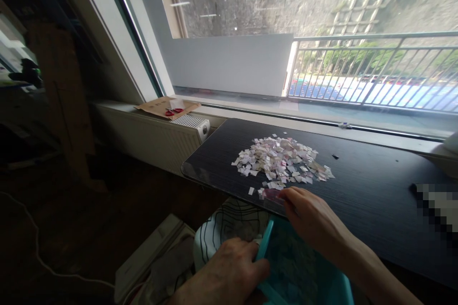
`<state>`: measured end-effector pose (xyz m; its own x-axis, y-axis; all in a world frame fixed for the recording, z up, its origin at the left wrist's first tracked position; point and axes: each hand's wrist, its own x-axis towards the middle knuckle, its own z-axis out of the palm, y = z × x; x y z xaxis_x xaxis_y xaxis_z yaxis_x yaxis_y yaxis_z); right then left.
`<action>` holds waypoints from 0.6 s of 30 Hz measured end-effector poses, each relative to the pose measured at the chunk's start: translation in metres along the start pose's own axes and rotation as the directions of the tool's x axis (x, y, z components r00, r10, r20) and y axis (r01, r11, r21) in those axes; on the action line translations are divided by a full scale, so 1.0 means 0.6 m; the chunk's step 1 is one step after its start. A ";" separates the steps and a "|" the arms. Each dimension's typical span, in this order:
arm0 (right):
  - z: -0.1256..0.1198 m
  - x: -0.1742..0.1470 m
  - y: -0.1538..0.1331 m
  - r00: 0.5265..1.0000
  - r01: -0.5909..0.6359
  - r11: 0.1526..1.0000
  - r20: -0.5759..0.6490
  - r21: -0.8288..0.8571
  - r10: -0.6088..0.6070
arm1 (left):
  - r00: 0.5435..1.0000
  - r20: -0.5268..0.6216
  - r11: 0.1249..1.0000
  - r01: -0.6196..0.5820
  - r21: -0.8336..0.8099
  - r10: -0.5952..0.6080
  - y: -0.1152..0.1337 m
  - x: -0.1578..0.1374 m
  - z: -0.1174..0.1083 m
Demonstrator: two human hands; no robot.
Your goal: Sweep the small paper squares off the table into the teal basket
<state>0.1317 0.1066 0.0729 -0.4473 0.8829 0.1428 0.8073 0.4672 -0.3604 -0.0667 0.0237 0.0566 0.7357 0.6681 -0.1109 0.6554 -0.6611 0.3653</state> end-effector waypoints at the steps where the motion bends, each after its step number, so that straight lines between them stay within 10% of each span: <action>1: 0.000 -0.003 0.001 1.000 0.000 1.000 -0.014 -0.003 0.000 | 1.000 -0.009 1.000 0.000 -0.009 0.000 0.001 -0.001 -0.001; 18: -0.008 -0.016 -0.006 0.995 0.046 0.991 0.083 0.125 -0.056 | 1.000 -0.010 1.000 0.020 -0.022 -0.021 0.002 -0.004 -0.002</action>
<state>0.1350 0.0964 0.0775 -0.5224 0.8483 0.0862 0.7317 0.4979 -0.4656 -0.0681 0.0219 0.0586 0.7203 0.6851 -0.1088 0.6662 -0.6395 0.3836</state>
